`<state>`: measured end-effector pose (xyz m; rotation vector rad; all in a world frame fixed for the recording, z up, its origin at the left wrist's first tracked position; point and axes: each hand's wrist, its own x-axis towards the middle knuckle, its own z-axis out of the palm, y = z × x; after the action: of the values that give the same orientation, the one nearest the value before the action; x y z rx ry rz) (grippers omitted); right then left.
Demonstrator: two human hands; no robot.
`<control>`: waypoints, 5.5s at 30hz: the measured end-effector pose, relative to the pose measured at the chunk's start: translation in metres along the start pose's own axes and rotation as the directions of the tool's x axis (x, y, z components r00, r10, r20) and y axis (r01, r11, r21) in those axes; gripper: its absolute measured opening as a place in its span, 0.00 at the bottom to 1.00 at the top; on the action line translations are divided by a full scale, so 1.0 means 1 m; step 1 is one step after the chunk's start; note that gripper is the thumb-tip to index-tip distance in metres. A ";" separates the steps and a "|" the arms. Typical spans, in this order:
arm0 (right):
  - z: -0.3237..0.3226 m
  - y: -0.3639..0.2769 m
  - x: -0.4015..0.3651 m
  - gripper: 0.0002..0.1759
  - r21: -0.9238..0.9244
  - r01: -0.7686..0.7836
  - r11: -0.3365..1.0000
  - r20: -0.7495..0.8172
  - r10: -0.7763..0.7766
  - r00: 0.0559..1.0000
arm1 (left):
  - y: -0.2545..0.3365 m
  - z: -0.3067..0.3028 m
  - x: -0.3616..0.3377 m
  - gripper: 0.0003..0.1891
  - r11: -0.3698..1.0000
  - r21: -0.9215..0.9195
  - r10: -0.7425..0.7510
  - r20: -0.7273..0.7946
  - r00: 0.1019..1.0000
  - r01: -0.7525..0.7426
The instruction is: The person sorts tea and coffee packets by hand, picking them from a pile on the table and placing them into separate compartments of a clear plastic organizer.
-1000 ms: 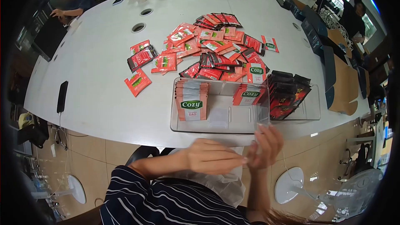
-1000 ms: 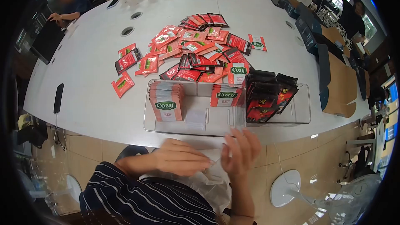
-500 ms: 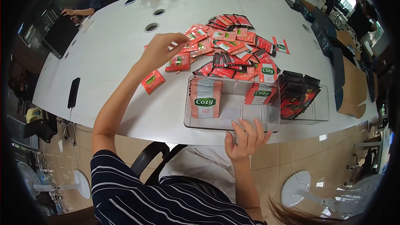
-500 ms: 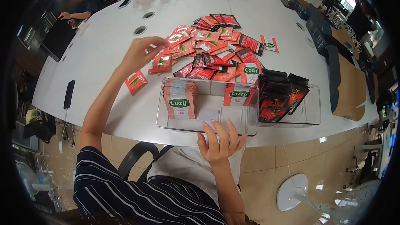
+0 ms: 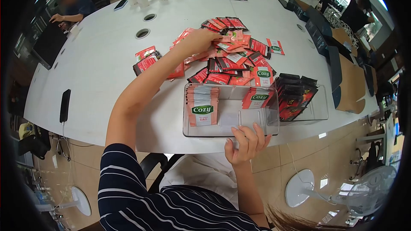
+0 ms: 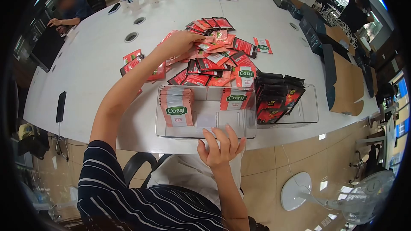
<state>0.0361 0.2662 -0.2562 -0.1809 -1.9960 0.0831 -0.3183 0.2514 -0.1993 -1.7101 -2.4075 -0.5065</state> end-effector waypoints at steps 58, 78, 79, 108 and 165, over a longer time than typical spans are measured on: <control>-0.001 -0.004 0.001 0.11 0.011 -0.059 0.998 -0.014 0.059 0.998 | 0.031 -0.047 -0.073 0.11 0.723 -0.688 -0.333 -0.271 0.903 0.060; -0.030 -0.009 0.135 0.11 -0.053 0.428 0.902 -0.002 -0.429 0.903 | 0.140 -0.126 -0.119 0.15 0.476 -0.876 -0.023 -0.098 0.995 -0.076; -0.033 -0.008 0.135 0.11 -0.041 0.428 0.903 0.002 -0.429 0.904 | 0.138 -0.118 -0.116 0.16 0.440 -0.892 -0.036 -0.132 0.991 -0.103; -0.008 -0.026 0.108 0.12 0.480 -0.465 0.744 0.633 0.074 0.771 | 0.045 0.017 -0.092 0.16 0.329 -0.943 -0.502 -0.129 0.855 0.050; -0.045 -0.010 0.128 0.24 0.769 -0.579 0.271 0.463 0.388 0.797 | 0.162 -0.121 -0.127 0.15 0.581 -0.812 0.048 -0.027 0.998 -0.050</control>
<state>0.0235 0.2769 -0.1209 -0.0843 -1.7180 1.6242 -0.1324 0.1438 -0.0954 -2.0150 -2.2239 -1.8473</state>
